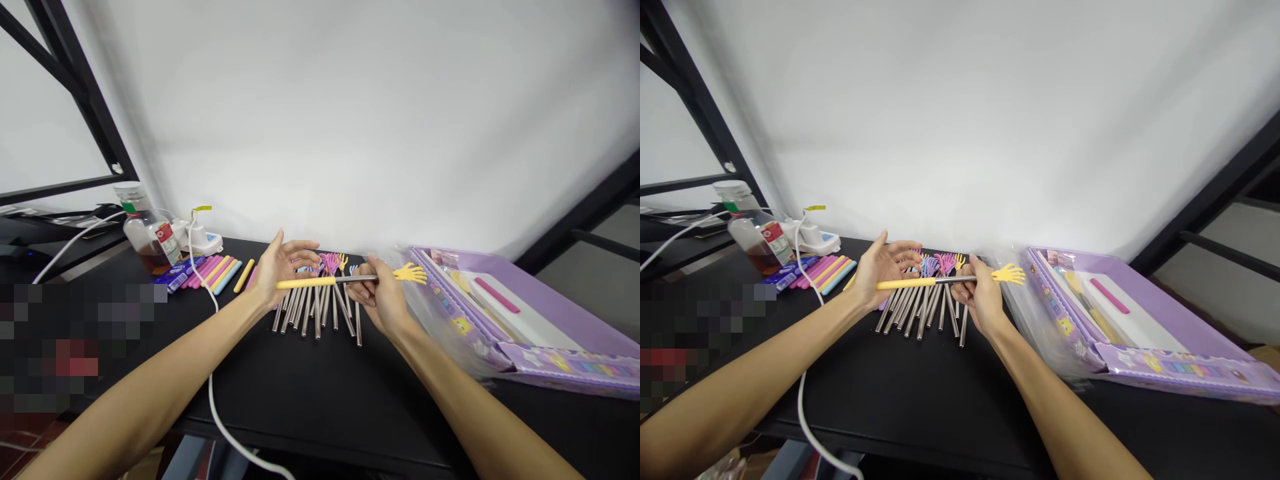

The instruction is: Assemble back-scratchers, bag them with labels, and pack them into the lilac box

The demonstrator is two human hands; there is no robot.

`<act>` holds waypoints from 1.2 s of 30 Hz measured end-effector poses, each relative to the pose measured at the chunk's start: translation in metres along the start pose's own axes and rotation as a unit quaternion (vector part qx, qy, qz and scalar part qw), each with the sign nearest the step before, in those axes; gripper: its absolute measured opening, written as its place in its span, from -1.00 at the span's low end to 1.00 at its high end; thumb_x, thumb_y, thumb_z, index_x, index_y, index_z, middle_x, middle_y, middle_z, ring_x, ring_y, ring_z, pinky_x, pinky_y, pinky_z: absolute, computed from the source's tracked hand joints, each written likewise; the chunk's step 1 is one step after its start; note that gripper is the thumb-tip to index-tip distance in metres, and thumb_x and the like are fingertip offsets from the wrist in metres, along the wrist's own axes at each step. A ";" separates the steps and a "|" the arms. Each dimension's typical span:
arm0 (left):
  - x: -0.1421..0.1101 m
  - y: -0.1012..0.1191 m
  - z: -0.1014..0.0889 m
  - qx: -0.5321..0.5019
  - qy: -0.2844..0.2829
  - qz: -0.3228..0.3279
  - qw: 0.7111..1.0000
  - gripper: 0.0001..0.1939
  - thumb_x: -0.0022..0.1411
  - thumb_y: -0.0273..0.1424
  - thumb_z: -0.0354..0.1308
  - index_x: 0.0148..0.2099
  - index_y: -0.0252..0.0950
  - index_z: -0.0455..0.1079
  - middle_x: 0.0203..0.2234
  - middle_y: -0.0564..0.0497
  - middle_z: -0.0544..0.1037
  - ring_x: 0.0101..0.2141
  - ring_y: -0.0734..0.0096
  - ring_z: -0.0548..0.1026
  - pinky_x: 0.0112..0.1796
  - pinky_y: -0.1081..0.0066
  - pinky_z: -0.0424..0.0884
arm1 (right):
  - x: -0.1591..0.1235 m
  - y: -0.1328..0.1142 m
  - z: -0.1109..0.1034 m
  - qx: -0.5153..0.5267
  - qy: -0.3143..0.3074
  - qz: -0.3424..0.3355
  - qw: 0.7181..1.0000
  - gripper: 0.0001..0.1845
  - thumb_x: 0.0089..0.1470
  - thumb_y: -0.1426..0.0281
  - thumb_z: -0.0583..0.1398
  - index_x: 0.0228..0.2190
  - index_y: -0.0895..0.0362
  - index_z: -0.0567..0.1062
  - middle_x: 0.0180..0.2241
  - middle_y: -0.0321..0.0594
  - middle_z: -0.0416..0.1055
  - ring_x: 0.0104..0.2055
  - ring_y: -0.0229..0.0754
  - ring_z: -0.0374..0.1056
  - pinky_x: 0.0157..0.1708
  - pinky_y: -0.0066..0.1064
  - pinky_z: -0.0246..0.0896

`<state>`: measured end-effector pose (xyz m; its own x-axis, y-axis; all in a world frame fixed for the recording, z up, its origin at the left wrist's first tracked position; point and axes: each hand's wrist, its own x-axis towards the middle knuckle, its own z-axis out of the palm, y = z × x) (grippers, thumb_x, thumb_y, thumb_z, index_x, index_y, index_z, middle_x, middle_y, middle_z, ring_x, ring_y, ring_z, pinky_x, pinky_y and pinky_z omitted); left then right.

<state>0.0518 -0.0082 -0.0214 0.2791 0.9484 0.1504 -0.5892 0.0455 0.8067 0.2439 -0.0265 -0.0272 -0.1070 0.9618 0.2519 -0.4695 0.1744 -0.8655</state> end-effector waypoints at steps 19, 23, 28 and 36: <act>0.000 -0.009 -0.003 0.042 0.033 -0.011 0.998 -0.38 0.32 0.07 -0.01 -0.29 -0.40 0.57 -0.41 -0.16 0.61 -0.39 0.29 0.55 -0.42 0.40 0.45 | -0.004 0.010 0.001 -0.040 -0.045 0.007 0.998 -0.38 0.21 0.17 0.16 -0.76 0.10 0.09 -0.77 -0.43 -0.07 -0.72 -0.40 -0.09 -0.65 -0.45 -0.19; 0.000 -0.008 0.003 0.063 0.023 -0.003 0.998 -0.36 0.29 0.11 0.00 -0.32 -0.39 0.57 -0.43 -0.16 0.59 -0.41 0.29 0.54 -0.41 0.38 0.47 | -0.001 0.009 -0.002 -0.043 -0.050 0.030 0.997 -0.39 0.21 0.14 0.17 -0.75 0.10 0.10 -0.77 -0.43 -0.07 -0.72 -0.40 -0.11 -0.66 -0.46 -0.22; -0.004 0.005 0.011 0.319 -0.085 0.062 0.942 -0.52 0.21 0.01 0.20 -0.22 -0.35 0.61 -0.34 -0.16 0.61 -0.31 0.24 0.54 -0.42 0.43 0.44 | 0.008 -0.002 -0.012 -0.036 -0.016 0.052 0.998 -0.36 0.19 0.08 0.19 -0.75 0.10 0.11 -0.77 -0.42 -0.02 -0.73 -0.42 -0.16 -0.68 -0.47 -0.22; -0.003 0.020 -0.009 0.536 -0.134 0.106 0.827 -0.66 0.28 -0.24 0.18 0.03 -0.26 0.57 -0.46 -0.01 0.58 -0.58 0.46 0.43 -0.52 0.51 0.29 | 0.017 -0.041 -0.024 -0.067 0.048 0.100 0.992 -0.58 0.03 0.05 0.31 -0.55 0.09 0.36 -0.67 -0.39 0.23 -0.67 -0.36 0.10 -0.69 -0.49 0.00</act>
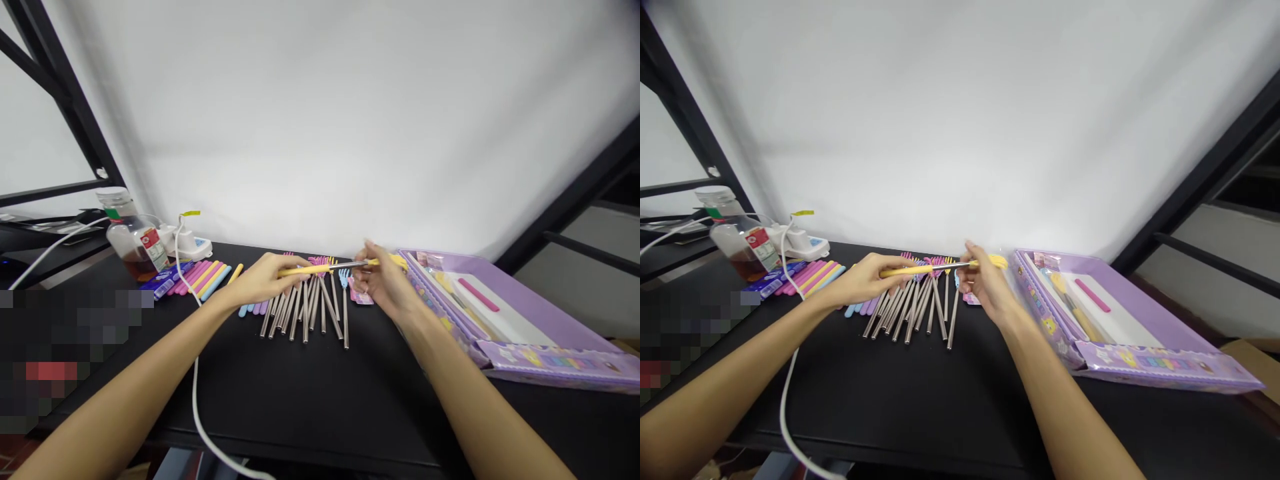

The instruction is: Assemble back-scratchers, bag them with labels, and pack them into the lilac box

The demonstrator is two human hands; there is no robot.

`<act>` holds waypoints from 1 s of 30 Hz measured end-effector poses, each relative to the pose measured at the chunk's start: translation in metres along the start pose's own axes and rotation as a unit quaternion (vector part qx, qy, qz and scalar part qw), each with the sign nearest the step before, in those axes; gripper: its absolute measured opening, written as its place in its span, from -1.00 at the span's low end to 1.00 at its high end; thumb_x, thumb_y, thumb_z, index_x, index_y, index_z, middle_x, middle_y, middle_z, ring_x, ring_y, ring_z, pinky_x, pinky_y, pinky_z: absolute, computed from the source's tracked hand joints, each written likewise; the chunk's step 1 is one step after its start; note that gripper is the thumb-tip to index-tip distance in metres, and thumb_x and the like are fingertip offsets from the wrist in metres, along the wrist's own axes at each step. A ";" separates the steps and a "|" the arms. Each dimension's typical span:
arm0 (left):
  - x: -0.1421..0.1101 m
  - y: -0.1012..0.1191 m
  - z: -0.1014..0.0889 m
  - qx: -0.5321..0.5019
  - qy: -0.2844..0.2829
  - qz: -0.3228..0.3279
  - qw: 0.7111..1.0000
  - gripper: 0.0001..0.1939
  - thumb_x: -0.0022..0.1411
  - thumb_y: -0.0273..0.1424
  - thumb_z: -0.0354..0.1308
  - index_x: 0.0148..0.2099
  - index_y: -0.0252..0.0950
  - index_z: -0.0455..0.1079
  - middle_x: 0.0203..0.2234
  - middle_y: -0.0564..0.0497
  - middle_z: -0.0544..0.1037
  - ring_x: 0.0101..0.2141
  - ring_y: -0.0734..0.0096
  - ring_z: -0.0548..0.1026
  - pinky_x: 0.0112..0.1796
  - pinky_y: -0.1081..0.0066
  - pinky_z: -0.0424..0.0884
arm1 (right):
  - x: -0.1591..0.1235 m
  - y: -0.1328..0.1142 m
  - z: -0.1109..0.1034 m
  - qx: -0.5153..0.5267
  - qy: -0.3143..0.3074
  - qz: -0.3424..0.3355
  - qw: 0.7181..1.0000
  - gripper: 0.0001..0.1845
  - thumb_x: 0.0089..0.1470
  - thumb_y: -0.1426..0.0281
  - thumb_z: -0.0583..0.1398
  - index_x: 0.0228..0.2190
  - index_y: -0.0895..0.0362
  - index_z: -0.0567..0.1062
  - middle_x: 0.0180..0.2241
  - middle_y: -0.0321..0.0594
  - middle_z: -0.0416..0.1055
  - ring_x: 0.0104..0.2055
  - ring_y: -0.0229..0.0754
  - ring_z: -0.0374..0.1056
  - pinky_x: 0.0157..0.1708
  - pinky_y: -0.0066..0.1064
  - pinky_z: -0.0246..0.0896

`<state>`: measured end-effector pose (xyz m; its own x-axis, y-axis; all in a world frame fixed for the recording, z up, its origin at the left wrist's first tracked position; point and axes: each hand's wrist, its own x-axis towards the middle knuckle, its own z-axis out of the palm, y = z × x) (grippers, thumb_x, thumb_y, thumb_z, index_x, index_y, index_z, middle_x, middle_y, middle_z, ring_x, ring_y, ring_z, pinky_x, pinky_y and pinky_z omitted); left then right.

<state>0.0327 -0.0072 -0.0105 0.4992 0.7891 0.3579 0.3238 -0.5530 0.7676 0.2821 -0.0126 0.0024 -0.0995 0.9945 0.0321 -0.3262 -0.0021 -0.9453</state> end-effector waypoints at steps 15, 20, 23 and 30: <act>-0.004 0.006 -0.019 0.045 -0.033 0.053 0.997 -0.68 0.28 -0.23 0.20 -0.01 -0.24 0.62 -0.46 -0.07 0.60 -0.52 0.44 0.38 -0.48 0.49 0.28 | -0.016 -0.032 -0.036 -0.445 -0.296 -0.020 0.845 -0.67 0.21 0.16 0.21 -0.37 0.14 0.64 -0.66 -0.32 0.35 -0.60 -0.30 0.25 -0.54 -0.45 0.12; -0.004 0.007 -0.015 0.050 -0.013 0.064 0.997 -0.69 0.28 -0.23 0.20 -0.04 -0.24 0.63 -0.45 -0.08 0.62 -0.51 0.43 0.38 -0.45 0.47 0.29 | -0.015 -0.024 -0.029 -0.433 -0.278 -0.013 0.857 -0.67 0.20 0.16 0.21 -0.38 0.13 0.63 -0.62 -0.33 0.32 -0.68 -0.36 0.12 -0.67 -0.47 -0.03; -0.004 0.008 -0.013 0.031 0.004 0.059 0.998 -0.70 0.27 -0.23 0.21 -0.05 -0.23 0.63 -0.44 -0.07 0.61 -0.51 0.43 0.36 -0.48 0.49 0.26 | -0.015 -0.020 -0.025 -0.424 -0.258 -0.052 0.867 -0.64 0.19 0.17 0.21 -0.48 0.13 0.62 -0.66 -0.33 0.25 -0.65 -0.34 0.07 -0.68 -0.46 -0.09; -0.004 0.007 -0.014 0.026 -0.006 0.029 0.999 -0.68 0.26 -0.20 0.20 -0.07 -0.25 0.64 -0.51 -0.04 0.55 -0.56 0.49 0.27 -0.53 0.49 0.17 | -0.014 -0.012 -0.018 -0.465 -0.220 -0.119 0.850 -0.64 0.18 0.23 0.19 -0.57 0.15 0.51 -0.60 -0.29 0.27 -0.52 -0.28 0.06 -0.51 -0.39 -0.06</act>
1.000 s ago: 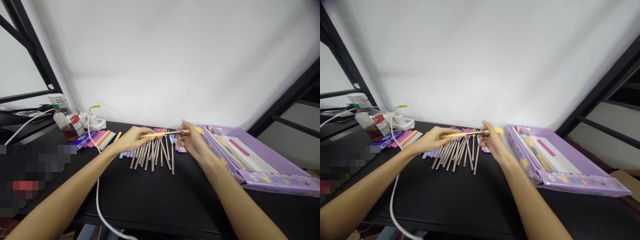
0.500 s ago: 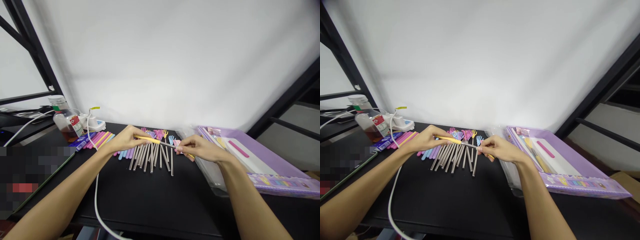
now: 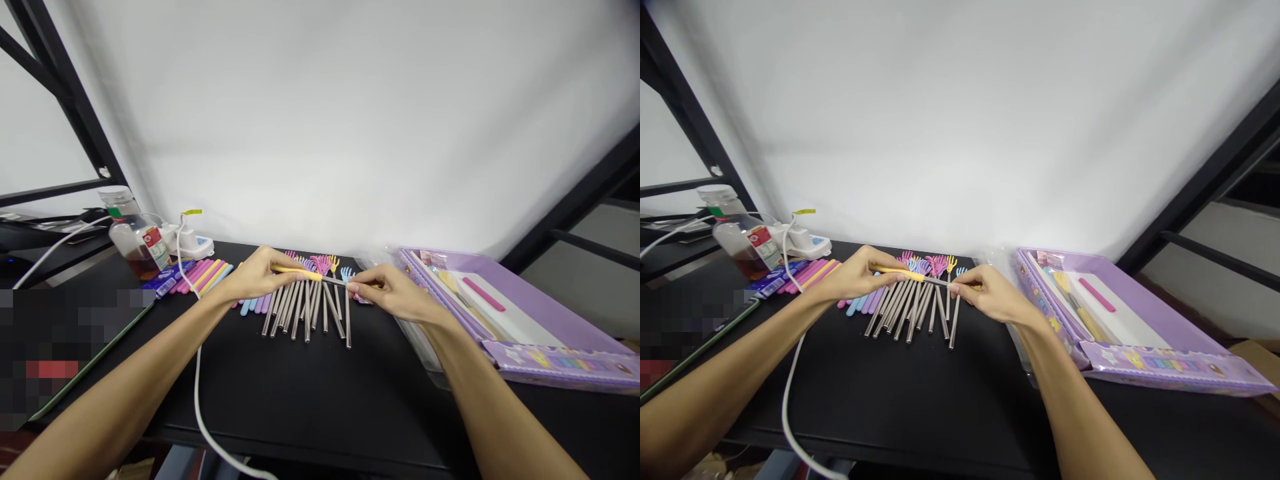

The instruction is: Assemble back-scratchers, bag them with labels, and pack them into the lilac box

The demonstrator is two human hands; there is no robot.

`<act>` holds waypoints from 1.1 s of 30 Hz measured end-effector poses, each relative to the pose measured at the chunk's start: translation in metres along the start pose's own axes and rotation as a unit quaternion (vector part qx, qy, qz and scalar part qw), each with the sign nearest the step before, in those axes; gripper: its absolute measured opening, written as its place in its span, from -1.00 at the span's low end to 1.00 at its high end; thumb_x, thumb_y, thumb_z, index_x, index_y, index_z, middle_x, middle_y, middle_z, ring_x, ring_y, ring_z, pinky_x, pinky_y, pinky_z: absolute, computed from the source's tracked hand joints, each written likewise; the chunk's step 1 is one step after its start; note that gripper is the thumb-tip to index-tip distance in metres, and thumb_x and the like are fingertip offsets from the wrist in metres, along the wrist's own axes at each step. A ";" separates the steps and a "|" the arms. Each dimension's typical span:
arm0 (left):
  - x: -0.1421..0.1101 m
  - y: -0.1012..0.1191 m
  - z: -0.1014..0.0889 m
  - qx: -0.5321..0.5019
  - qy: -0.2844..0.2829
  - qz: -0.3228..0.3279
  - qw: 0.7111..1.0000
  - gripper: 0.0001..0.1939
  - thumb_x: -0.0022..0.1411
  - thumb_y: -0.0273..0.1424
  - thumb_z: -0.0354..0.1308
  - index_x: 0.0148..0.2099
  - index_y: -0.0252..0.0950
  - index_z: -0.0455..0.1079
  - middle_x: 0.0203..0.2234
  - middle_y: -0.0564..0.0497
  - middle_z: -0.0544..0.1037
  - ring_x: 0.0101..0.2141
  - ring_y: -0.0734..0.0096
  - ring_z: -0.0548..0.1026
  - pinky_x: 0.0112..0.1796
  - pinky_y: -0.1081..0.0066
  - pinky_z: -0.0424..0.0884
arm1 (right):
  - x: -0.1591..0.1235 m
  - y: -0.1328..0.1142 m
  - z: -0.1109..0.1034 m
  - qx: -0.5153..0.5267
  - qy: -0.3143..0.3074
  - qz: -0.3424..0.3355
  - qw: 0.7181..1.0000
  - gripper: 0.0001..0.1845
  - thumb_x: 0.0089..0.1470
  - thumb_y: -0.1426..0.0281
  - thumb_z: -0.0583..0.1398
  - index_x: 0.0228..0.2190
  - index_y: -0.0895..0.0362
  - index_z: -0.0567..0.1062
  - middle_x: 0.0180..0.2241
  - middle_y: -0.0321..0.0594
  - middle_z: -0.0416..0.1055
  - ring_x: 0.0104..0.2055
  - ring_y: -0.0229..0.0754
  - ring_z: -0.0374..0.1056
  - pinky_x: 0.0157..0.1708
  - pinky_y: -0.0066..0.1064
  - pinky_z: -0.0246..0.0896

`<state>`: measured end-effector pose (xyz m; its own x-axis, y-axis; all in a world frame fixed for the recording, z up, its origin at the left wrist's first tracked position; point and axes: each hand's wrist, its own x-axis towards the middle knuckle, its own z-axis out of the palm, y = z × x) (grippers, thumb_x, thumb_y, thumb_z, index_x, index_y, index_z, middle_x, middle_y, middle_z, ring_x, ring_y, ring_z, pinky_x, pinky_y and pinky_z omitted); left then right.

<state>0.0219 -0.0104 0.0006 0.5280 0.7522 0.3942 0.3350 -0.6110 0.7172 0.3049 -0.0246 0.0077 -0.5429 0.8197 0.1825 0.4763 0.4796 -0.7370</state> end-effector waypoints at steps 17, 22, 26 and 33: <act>0.002 -0.006 0.002 -0.071 -0.025 -0.102 0.992 -0.66 0.19 -0.11 0.27 -0.25 -0.29 0.67 -0.65 0.04 0.29 -0.60 0.53 0.07 -0.57 0.44 -0.07 | 0.006 0.000 0.022 -0.122 0.082 -0.139 0.979 -0.60 0.23 0.35 0.15 -0.64 0.12 0.37 -0.64 -0.35 0.16 -0.57 -0.30 0.02 -0.48 -0.37 -0.14; 0.002 0.000 0.007 -0.082 -0.024 -0.091 0.992 -0.64 0.19 -0.10 0.25 -0.24 -0.30 0.66 -0.67 0.05 0.28 -0.62 0.54 0.05 -0.57 0.43 -0.05 | 0.006 -0.001 0.020 -0.120 0.082 -0.139 0.980 -0.60 0.23 0.33 0.15 -0.63 0.12 0.42 -0.65 -0.34 0.17 -0.58 -0.30 0.03 -0.49 -0.37 -0.12; 0.002 0.007 0.012 -0.012 -0.018 -0.031 0.999 -0.62 0.28 -0.10 0.15 -0.18 -0.27 0.66 -0.63 0.02 0.41 -0.63 0.52 0.16 -0.58 0.45 0.03 | 0.002 0.002 0.011 -0.092 0.067 -0.099 0.989 -0.65 0.20 0.25 0.20 -0.56 0.13 0.54 -0.63 -0.30 0.30 -0.57 -0.27 0.12 -0.53 -0.38 -0.07; 0.002 -0.005 -0.004 0.249 -0.014 0.103 0.963 -0.75 0.34 -0.23 0.14 -0.14 -0.19 0.62 -0.47 -0.02 0.57 -0.48 0.39 0.44 -0.39 0.44 0.23 | -0.004 0.006 -0.006 -0.069 0.092 -0.048 0.992 -0.74 0.01 0.21 0.34 -0.28 0.10 0.61 -0.35 -0.18 0.56 -0.34 -0.09 0.41 -0.34 -0.30 0.26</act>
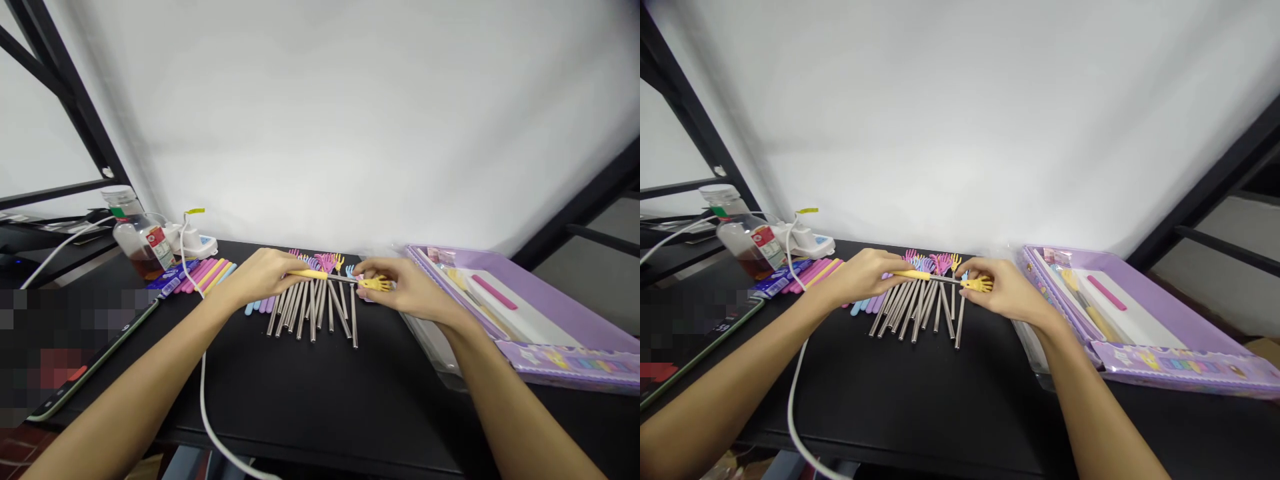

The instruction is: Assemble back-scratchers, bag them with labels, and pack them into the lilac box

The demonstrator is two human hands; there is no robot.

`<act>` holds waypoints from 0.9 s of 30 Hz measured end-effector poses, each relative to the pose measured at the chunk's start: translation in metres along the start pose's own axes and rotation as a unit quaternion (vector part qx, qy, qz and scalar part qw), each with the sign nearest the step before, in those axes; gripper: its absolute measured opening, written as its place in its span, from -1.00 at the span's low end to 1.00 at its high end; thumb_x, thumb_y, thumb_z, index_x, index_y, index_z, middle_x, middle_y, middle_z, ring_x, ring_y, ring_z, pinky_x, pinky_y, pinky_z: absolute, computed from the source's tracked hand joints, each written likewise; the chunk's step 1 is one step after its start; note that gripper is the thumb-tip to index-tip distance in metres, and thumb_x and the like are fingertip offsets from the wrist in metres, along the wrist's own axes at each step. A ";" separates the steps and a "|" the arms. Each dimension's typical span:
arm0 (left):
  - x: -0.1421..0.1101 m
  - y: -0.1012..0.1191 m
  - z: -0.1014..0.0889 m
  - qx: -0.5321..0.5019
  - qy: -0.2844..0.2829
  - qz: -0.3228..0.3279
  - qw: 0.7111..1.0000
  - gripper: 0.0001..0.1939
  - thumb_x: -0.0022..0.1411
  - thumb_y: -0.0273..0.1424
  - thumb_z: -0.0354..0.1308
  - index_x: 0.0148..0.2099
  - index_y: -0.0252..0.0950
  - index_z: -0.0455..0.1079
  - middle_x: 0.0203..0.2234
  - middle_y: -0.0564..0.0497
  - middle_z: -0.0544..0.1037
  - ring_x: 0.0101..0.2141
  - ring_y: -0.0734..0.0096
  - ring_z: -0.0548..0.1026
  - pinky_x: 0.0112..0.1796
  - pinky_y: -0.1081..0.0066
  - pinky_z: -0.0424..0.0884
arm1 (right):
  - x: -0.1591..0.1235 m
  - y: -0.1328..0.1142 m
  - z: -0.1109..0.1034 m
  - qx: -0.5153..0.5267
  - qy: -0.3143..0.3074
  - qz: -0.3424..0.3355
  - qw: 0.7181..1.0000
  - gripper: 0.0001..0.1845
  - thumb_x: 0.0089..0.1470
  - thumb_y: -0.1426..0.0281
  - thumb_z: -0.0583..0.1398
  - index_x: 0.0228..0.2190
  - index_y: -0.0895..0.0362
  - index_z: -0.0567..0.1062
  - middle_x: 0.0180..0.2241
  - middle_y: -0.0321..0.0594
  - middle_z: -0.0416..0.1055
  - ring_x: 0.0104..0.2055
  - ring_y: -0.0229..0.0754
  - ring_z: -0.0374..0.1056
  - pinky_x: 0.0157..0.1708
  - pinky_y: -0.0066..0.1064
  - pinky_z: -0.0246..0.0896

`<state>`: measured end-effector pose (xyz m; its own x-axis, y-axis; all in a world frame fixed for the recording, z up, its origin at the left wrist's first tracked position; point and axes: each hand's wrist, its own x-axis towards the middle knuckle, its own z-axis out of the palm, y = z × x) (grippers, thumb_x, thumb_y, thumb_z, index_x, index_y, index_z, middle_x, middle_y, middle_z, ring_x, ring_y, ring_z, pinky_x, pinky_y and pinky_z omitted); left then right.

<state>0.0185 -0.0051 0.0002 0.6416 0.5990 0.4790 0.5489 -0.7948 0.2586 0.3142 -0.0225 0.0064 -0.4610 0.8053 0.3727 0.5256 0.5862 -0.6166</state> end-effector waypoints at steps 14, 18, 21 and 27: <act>0.010 0.029 0.046 0.176 0.084 0.012 0.981 -0.73 0.48 -0.30 -0.06 -0.07 -0.31 0.42 -0.30 -0.05 0.57 -0.26 0.29 0.53 -0.27 0.37 0.39 | 0.011 -0.008 0.027 0.288 0.131 0.065 0.947 -0.65 0.02 0.12 0.36 -0.46 0.16 0.52 -0.52 -0.25 0.47 -0.56 -0.26 0.38 -0.55 -0.41 0.29; 0.010 0.029 0.043 0.104 0.094 -0.004 0.990 -0.75 0.47 -0.30 -0.03 0.01 -0.29 0.39 -0.26 -0.05 0.56 -0.28 0.34 0.52 -0.27 0.39 0.40 | 0.013 -0.013 0.038 0.360 0.133 0.096 0.918 -0.65 -0.04 0.14 0.40 -0.43 0.19 0.54 -0.50 -0.22 0.51 -0.52 -0.25 0.44 -0.50 -0.43 0.35; 0.011 0.031 0.041 0.089 0.100 0.007 0.991 -0.76 0.46 -0.32 -0.01 0.05 -0.28 0.38 -0.24 -0.05 0.57 -0.24 0.33 0.53 -0.23 0.38 0.41 | 0.014 -0.016 0.046 0.405 0.153 0.104 0.895 -0.65 -0.07 0.16 0.43 -0.44 0.20 0.54 -0.47 -0.21 0.53 -0.49 -0.26 0.46 -0.45 -0.43 0.38; 0.016 0.045 0.035 0.152 0.053 -0.042 0.986 -0.70 0.49 -0.30 -0.09 -0.02 -0.29 0.44 -0.26 -0.06 0.56 -0.27 0.30 0.55 -0.26 0.39 0.41 | 0.017 -0.024 0.061 0.447 0.182 0.108 0.869 -0.66 -0.08 0.20 0.44 -0.45 0.21 0.54 -0.49 -0.21 0.52 -0.51 -0.29 0.42 -0.47 -0.46 0.35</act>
<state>0.0728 -0.0276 -0.0100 0.5367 0.6344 0.5564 0.7427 -0.6681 0.0454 0.2508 -0.0282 -0.0148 -0.0790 0.9579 0.2759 -0.2681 0.2461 -0.9314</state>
